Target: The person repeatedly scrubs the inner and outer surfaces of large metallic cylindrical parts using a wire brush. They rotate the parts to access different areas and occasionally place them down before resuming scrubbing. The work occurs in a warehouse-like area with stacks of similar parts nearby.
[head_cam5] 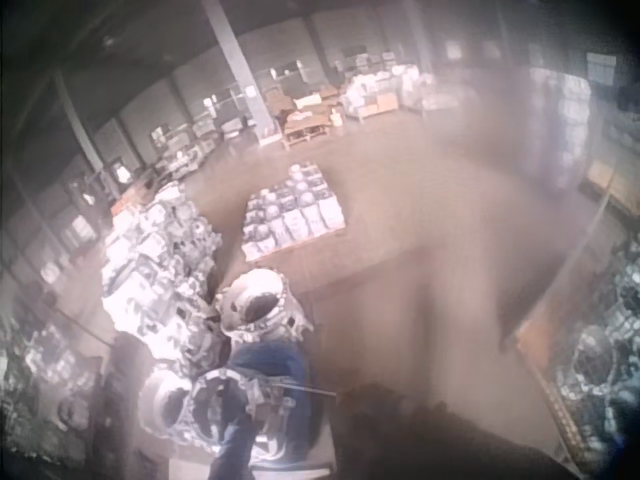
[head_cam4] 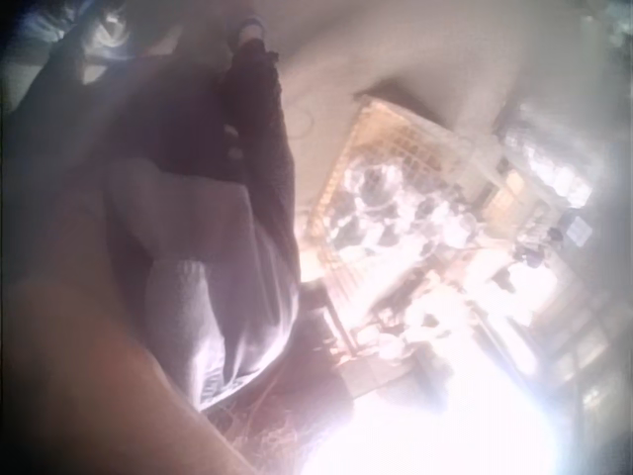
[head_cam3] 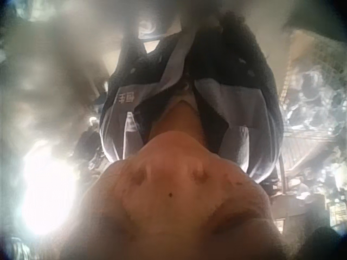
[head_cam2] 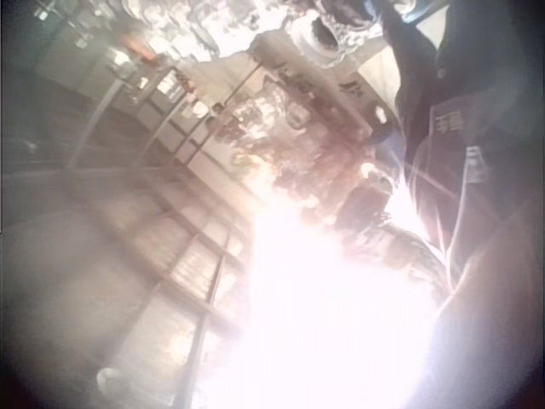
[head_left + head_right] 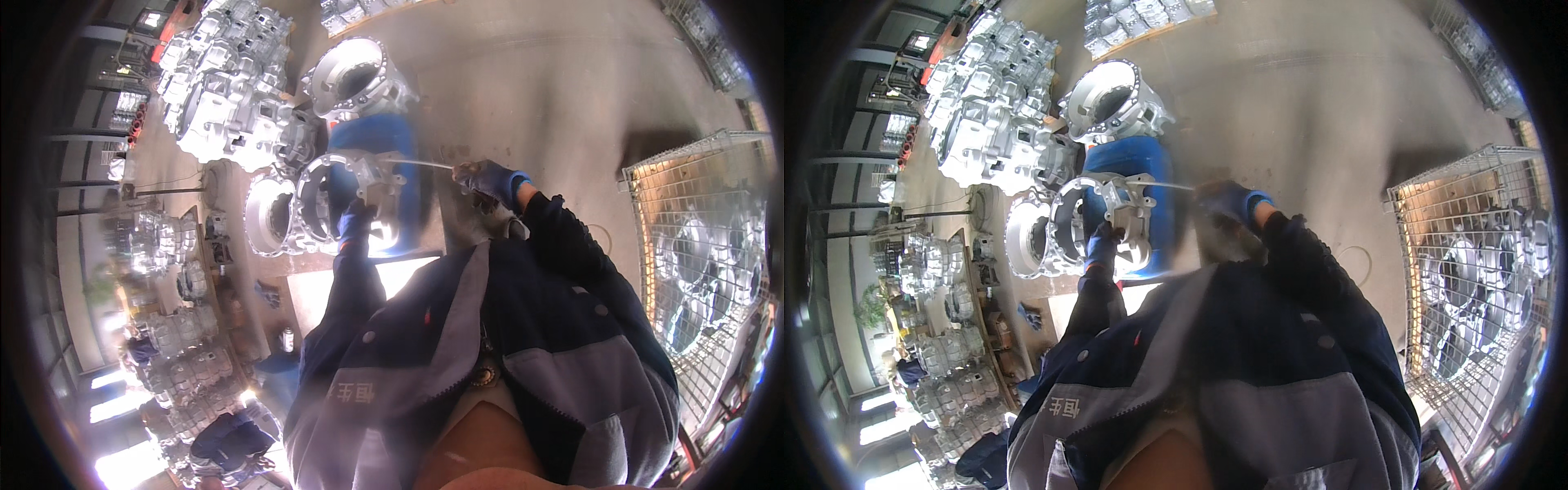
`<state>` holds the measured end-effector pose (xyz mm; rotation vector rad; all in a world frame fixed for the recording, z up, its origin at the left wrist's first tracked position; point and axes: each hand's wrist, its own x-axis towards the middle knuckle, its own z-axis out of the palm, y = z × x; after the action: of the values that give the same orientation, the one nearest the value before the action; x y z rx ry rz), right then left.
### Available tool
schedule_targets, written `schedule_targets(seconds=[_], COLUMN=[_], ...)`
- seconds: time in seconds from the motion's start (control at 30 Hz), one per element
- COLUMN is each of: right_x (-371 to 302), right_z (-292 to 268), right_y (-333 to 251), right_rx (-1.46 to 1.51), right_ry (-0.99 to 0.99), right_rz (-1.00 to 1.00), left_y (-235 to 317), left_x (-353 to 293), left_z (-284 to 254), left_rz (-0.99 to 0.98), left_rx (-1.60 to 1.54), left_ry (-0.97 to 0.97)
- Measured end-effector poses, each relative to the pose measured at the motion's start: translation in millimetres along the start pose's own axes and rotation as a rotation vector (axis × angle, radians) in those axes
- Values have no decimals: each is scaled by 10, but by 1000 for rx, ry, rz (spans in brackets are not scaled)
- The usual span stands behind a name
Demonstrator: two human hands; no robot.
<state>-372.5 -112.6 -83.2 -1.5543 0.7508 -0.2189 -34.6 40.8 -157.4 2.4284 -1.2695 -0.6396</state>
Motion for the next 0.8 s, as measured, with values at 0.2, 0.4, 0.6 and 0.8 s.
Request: schedule_targets(seconds=[0.2, 0.4, 0.6, 0.8], right_x=[167, 214, 145, -81], right_z=[23, 50, 35, -27], right_y=[170, 188, 169, 411], right_rx=[-369, -453, -251, -311], right_ry=[-124, -97, -42, -101], right_rz=[7, -88, 31, -103], left_y=[215, 236, -123, -563], left_x=[-149, -119, 49, 296], left_z=[-89, -82, 98, 335], left_rz=[-38, -35, -23, -30], left_rx=[26, 136, 73, -372], left_ry=[54, 58, 16, 0])
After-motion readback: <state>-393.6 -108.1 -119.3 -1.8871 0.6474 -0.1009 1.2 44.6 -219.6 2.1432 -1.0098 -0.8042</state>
